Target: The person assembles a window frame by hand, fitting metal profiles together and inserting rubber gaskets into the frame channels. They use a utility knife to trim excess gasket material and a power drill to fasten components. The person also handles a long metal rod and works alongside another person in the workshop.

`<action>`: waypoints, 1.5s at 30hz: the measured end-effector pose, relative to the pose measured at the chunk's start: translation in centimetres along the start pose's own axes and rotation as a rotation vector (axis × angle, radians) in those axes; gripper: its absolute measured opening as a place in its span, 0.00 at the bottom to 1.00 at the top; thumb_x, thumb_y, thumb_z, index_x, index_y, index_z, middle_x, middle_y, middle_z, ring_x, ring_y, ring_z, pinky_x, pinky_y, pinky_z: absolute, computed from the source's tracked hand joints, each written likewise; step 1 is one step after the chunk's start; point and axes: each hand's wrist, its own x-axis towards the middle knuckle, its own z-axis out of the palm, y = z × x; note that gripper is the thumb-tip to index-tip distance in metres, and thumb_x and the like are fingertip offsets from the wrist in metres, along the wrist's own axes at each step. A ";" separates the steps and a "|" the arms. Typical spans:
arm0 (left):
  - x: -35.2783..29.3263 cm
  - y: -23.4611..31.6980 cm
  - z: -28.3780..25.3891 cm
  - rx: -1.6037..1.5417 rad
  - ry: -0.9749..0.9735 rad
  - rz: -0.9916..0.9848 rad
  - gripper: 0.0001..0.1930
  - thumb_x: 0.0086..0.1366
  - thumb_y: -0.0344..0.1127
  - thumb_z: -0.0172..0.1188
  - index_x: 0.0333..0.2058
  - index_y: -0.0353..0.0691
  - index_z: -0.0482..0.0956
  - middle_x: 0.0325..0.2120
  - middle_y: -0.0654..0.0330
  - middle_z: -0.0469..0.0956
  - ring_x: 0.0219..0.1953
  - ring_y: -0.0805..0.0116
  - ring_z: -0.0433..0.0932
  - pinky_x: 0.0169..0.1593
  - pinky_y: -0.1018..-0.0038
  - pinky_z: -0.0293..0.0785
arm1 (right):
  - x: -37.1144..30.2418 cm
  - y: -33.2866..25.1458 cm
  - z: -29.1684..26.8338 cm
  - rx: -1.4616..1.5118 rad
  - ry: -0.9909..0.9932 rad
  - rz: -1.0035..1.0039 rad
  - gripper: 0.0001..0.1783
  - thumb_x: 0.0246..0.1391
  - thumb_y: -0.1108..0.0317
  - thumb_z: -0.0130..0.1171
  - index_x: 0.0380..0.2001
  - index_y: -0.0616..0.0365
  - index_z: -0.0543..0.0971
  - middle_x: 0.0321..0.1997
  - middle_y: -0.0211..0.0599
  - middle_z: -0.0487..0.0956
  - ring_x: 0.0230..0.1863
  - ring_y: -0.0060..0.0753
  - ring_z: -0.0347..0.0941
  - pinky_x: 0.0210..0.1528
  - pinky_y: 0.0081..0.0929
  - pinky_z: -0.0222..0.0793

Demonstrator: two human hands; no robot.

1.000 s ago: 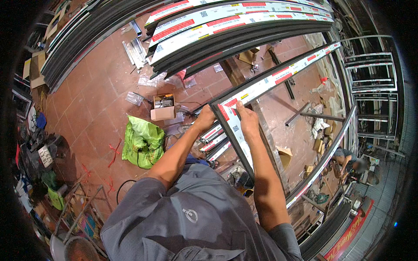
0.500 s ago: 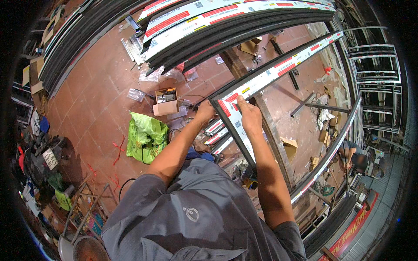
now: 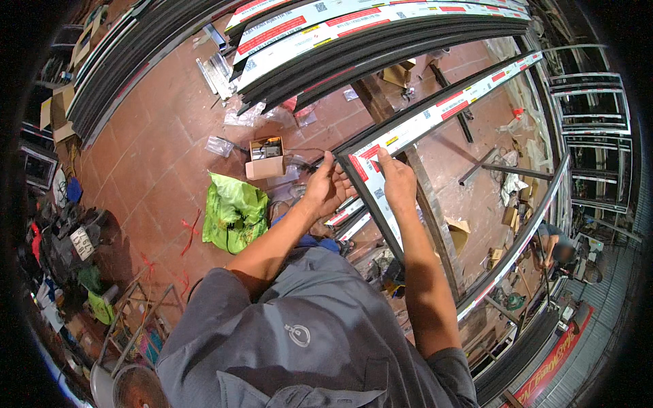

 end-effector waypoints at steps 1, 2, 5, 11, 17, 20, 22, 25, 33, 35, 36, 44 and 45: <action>0.2 0.1 -0.3 0.011 0.015 0.005 0.27 0.77 0.56 0.49 0.56 0.36 0.78 0.52 0.50 0.82 0.54 0.56 0.82 0.61 0.54 0.77 | -0.1 -0.4 0.2 0.016 -0.009 -0.001 0.37 0.65 0.37 0.58 0.36 0.70 0.87 0.31 0.47 0.85 0.36 0.34 0.78 0.45 0.33 0.72; 0.8 0.0 -0.6 0.024 0.026 0.002 0.26 0.77 0.54 0.51 0.55 0.36 0.78 0.51 0.50 0.83 0.53 0.56 0.82 0.60 0.55 0.78 | -0.1 -0.7 0.3 0.033 -0.009 0.002 0.37 0.65 0.37 0.58 0.36 0.70 0.87 0.31 0.46 0.85 0.36 0.34 0.78 0.45 0.32 0.72; 3.0 -0.3 -1.2 0.100 -0.051 0.043 0.16 0.73 0.38 0.60 0.53 0.36 0.79 0.49 0.54 0.84 0.48 0.61 0.85 0.54 0.61 0.83 | -0.5 -1.3 0.1 0.014 -0.011 -0.010 0.37 0.65 0.37 0.57 0.36 0.69 0.87 0.32 0.47 0.85 0.37 0.34 0.79 0.47 0.33 0.72; 3.8 0.4 -1.6 0.728 0.052 0.320 0.09 0.66 0.27 0.65 0.44 0.34 0.87 0.40 0.63 0.87 0.40 0.75 0.82 0.47 0.74 0.78 | 0.0 -0.4 -0.1 -0.061 0.003 -0.031 0.31 0.69 0.46 0.58 0.40 0.71 0.86 0.36 0.39 0.85 0.36 0.25 0.77 0.42 0.25 0.72; 4.5 0.5 -2.4 0.997 -0.040 0.496 0.11 0.67 0.30 0.65 0.47 0.36 0.86 0.43 0.64 0.86 0.44 0.72 0.81 0.52 0.71 0.77 | -0.8 -2.6 -0.2 0.132 -0.115 0.108 0.34 0.68 0.41 0.57 0.40 0.69 0.86 0.37 0.42 0.86 0.38 0.29 0.79 0.46 0.29 0.73; 4.6 -0.1 -2.5 0.997 -0.030 0.572 0.12 0.67 0.31 0.65 0.47 0.35 0.86 0.43 0.62 0.87 0.45 0.70 0.82 0.52 0.70 0.77 | -1.2 -3.4 -0.5 0.259 -0.195 0.180 0.31 0.70 0.45 0.56 0.43 0.69 0.85 0.39 0.40 0.86 0.37 0.27 0.79 0.45 0.26 0.73; 4.3 -0.4 -2.1 1.023 -0.012 0.605 0.13 0.67 0.32 0.65 0.47 0.35 0.85 0.43 0.61 0.87 0.44 0.69 0.82 0.52 0.70 0.77 | -1.5 -3.7 -0.4 0.325 -0.208 0.177 0.29 0.71 0.47 0.55 0.44 0.69 0.85 0.39 0.40 0.86 0.37 0.25 0.79 0.44 0.25 0.74; 3.4 0.1 -1.3 1.150 0.019 0.584 0.14 0.67 0.34 0.66 0.48 0.35 0.85 0.43 0.60 0.87 0.44 0.69 0.82 0.52 0.70 0.77 | -1.0 -2.0 -0.4 0.243 -0.169 0.091 0.30 0.72 0.47 0.53 0.44 0.69 0.85 0.40 0.40 0.86 0.38 0.24 0.79 0.45 0.26 0.74; 3.6 -0.3 -2.3 1.107 0.011 0.588 0.14 0.68 0.35 0.64 0.49 0.36 0.84 0.44 0.59 0.86 0.47 0.70 0.81 0.54 0.71 0.76 | -0.8 -1.1 -0.3 0.167 -0.066 0.044 0.33 0.70 0.44 0.56 0.39 0.71 0.86 0.36 0.40 0.86 0.36 0.26 0.78 0.43 0.27 0.73; 3.8 -0.1 -2.2 1.144 0.015 0.615 0.14 0.68 0.36 0.63 0.49 0.35 0.84 0.44 0.59 0.86 0.46 0.69 0.82 0.53 0.71 0.76 | -1.1 -1.7 -0.1 0.200 -0.073 0.064 0.33 0.69 0.44 0.58 0.38 0.72 0.86 0.35 0.40 0.85 0.35 0.26 0.77 0.43 0.27 0.73; 3.5 -0.2 -2.3 1.147 0.027 0.622 0.14 0.68 0.36 0.63 0.49 0.36 0.84 0.44 0.59 0.86 0.46 0.69 0.82 0.52 0.71 0.76 | -1.2 -1.9 -0.1 0.217 -0.076 0.074 0.33 0.68 0.43 0.58 0.38 0.72 0.86 0.34 0.40 0.85 0.35 0.26 0.76 0.42 0.28 0.73; 3.3 0.0 -3.8 1.214 0.150 0.567 0.13 0.68 0.37 0.64 0.45 0.34 0.85 0.36 0.60 0.87 0.40 0.73 0.82 0.46 0.73 0.77 | -0.6 -1.3 -0.3 0.052 -0.043 0.054 0.35 0.68 0.41 0.57 0.39 0.71 0.86 0.34 0.42 0.85 0.37 0.28 0.76 0.46 0.30 0.72; 3.4 0.4 -4.3 1.247 0.187 0.503 0.13 0.68 0.37 0.64 0.43 0.33 0.85 0.35 0.60 0.87 0.39 0.73 0.82 0.45 0.73 0.77 | -0.9 -1.3 -0.2 0.061 -0.037 0.047 0.35 0.68 0.41 0.57 0.39 0.71 0.87 0.34 0.43 0.85 0.38 0.28 0.77 0.46 0.30 0.72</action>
